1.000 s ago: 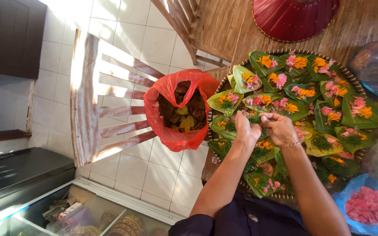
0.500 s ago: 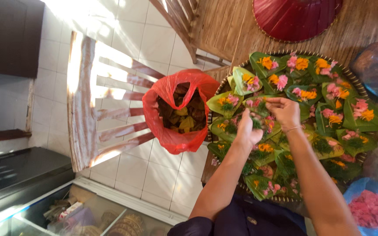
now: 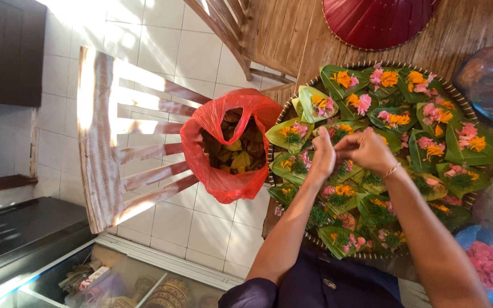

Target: The person assembles traditional offerings by hand, placing small pink and orange flowers and green grass-like material into folded leaf containers arranged on a large tray.

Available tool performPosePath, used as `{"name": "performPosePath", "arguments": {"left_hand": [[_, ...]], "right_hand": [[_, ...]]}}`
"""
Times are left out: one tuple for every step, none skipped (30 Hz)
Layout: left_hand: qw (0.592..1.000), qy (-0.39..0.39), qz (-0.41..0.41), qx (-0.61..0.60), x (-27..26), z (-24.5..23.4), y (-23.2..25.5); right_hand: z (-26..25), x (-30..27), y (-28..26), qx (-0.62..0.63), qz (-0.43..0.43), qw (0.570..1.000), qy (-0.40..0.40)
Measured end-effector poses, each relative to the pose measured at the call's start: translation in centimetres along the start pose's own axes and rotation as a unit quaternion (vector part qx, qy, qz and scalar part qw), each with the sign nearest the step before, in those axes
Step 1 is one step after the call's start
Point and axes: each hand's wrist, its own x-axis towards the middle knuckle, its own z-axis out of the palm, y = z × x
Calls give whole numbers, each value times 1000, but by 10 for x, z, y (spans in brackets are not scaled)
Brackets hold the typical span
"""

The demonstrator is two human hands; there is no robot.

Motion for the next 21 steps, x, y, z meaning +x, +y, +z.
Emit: {"name": "performPosePath", "arguments": {"left_hand": [[999, 16, 33, 14, 1, 3, 1], [997, 33, 67, 29, -1, 4, 4], [997, 35, 66, 29, -6, 3, 8], [997, 15, 69, -11, -11, 3, 13], [996, -4, 72, -51, -16, 2, 20], [996, -2, 71, -52, -22, 3, 24], [995, 15, 25, -100, -28, 3, 26], [989, 34, -19, -146, -30, 2, 28], [988, 36, -18, -146, -29, 0, 27], [981, 20, -7, -192, -25, -3, 23], [971, 4, 5, -238, -18, -6, 18], [971, 4, 4, -237, -11, -10, 12], [959, -19, 2, -284, -4, -15, 5], [944, -41, 1, -329, 2, -18, -1], [944, -39, 1, -328, 8, -20, -7], [936, -46, -2, -349, 13, -22, -10], [928, -54, -6, -370, 17, -23, -13], [928, -54, -5, -369, 19, -23, -15], [913, -70, 5, -403, 20, -23, -16], [895, -87, 16, -436, 21, -22, -16], [895, -89, 16, -436, 22, -21, -14]], "right_hand": [[-3, 6, 7, 46, 43, 998, -20], [-4, 15, 14, 91, 84, 991, -41], [-3, 23, 22, 92, 84, 991, -43], [-2, 31, 30, 154, 67, 984, -57], [-2, 41, 37, 216, 49, 973, -70], [-4, 52, 44, 215, 51, 973, -72], [-7, 64, 48, 304, 73, 948, -57], [-7, 76, 50, 391, 93, 915, -42], [-4, 85, 48, 391, 93, 914, -44], [0, 95, 44, 353, 78, 932, -1], [5, 104, 37, 314, 62, 947, 41], [9, 110, 29, 315, 63, 946, 41], [13, 116, 17, 270, 48, 958, 80], [19, 119, 5, 224, 32, 967, 118], [23, 118, -7, 225, 32, 967, 117], [25, 115, -18, 117, 40, 977, 172], [26, 110, -27, 7, 47, 973, 224], [25, 103, -35, 8, 46, 973, 224], [24, 95, -41, 1, 13, 969, 246], [22, 87, -48, -7, -20, 963, 268], [22, 75, -53, -8, -20, 963, 269]]}}
